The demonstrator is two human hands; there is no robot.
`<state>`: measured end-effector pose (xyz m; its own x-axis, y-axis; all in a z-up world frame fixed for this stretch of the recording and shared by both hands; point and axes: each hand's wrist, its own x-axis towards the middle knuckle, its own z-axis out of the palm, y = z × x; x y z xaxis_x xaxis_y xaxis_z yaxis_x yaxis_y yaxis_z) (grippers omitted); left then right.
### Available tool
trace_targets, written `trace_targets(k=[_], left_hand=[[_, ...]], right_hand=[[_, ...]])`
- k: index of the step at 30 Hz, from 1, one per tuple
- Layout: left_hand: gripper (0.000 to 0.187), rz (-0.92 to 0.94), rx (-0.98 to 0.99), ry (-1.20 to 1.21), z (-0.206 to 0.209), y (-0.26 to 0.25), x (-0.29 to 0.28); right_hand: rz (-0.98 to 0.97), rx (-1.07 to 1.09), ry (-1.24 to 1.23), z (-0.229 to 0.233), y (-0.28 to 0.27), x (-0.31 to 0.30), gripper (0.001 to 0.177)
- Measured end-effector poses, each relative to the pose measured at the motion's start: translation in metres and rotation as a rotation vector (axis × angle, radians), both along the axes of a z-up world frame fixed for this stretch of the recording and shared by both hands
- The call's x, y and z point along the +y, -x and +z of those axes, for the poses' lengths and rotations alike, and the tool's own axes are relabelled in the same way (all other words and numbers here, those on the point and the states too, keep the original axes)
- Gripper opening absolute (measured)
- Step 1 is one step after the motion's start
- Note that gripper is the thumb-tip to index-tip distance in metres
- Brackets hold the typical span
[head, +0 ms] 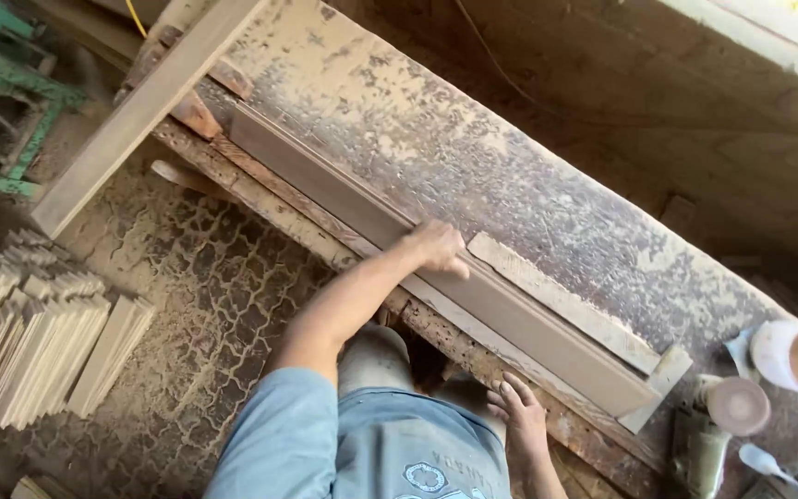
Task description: Sanding wooden planks using a handheld power sander and applying adhesive filler to the wood.
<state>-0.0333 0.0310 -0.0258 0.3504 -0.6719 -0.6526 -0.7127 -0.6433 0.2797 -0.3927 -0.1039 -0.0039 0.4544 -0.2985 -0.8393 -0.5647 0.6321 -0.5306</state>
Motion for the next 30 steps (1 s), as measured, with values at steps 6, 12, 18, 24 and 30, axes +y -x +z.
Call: trace_targets(k=[6,12,18,24,30], left_hand=[[0.06,0.209,0.171,0.759,0.017,0.049,0.062],[0.081,0.38,0.303,0.353,0.105,0.103,0.114],[0.061,0.312,0.225,0.465,-0.008,0.097,0.217],[0.025,0.381,-0.186,0.558,0.058,-0.081,0.339],[0.042,0.531,-0.527,0.335,0.072,-0.277,0.424]], right_hand=[[-0.298,-0.166,-0.397,0.005,-0.038,0.025,0.053],[-0.372,-0.179,-0.159,-0.011,-0.061,0.036,0.04],[-0.126,0.171,0.041,0.025,-0.189,0.105,0.042],[0.024,-0.272,-0.286,0.032,-0.333,0.206,0.027],[0.444,-0.26,0.159,0.109,-0.385,0.268,0.05]])
